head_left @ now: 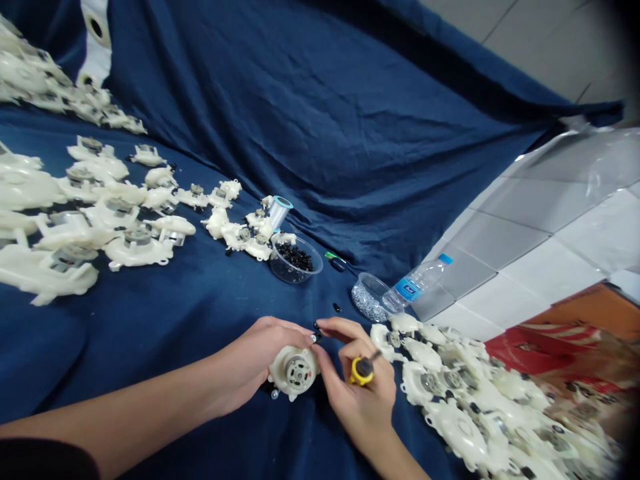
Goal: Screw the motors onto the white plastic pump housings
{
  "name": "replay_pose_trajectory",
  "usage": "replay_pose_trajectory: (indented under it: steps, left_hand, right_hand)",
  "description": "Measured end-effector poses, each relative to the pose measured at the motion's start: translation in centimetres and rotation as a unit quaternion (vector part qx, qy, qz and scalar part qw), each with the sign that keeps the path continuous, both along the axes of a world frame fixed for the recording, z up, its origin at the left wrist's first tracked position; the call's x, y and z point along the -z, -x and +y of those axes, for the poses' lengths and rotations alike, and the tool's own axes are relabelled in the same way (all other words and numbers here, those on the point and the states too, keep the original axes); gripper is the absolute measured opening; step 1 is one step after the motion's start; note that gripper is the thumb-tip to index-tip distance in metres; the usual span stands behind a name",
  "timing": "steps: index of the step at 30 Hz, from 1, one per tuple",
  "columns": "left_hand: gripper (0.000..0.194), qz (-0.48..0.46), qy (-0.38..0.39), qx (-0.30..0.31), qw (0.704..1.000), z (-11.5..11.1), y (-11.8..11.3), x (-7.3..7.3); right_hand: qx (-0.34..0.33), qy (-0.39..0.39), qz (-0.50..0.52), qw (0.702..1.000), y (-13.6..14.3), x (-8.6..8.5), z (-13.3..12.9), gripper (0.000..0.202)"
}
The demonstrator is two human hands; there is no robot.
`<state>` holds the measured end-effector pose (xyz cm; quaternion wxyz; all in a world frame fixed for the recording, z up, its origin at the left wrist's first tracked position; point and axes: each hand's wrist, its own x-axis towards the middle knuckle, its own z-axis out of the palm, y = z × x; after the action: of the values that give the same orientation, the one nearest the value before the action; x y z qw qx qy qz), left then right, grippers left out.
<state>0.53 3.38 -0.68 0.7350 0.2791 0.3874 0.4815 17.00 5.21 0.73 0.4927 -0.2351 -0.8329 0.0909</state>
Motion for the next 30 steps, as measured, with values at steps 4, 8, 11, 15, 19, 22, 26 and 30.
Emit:
replay_pose_trajectory:
  steps: [4,8,11,15,19,22,26,30]
  left_hand:
    - [0.020,0.015,-0.019,0.009,1.000,-0.1,0.2,-0.2]
    - [0.024,0.067,-0.051,0.009,0.996,-0.1,0.4,-0.5]
    - [0.030,0.137,-0.105,-0.026,0.985,0.4,0.3,-0.5]
    - [0.022,0.257,-0.209,-0.077,0.940,1.1,0.7,-0.5]
    - [0.009,0.356,-0.338,-0.099,0.865,1.7,1.9,-1.5]
    - [0.014,0.381,-0.406,-0.079,0.827,1.9,2.3,-2.7]
    - [0.023,0.376,-0.477,-0.037,0.793,1.7,1.6,-3.9]
    - [0.014,0.363,-0.511,-0.036,0.778,1.2,0.9,-4.3]
  right_hand:
    - [0.005,0.116,0.004,0.993,0.1,-0.3,0.3,0.038]
    - [0.020,0.236,0.071,0.969,0.1,-0.2,0.4,0.043]
    - [0.024,0.304,0.140,0.942,0.2,0.0,0.9,0.048]
    - [0.018,0.395,0.234,0.888,-0.1,0.3,1.7,0.050]
    - [-0.004,0.485,0.288,0.826,-0.5,0.1,2.1,0.043]
    - [-0.030,0.528,0.315,0.788,-0.6,-0.7,1.7,0.041]
    - [-0.067,0.561,0.335,0.754,-0.2,-1.8,0.9,0.049]
    - [-0.076,0.568,0.345,0.744,0.1,-2.5,0.0,0.054]
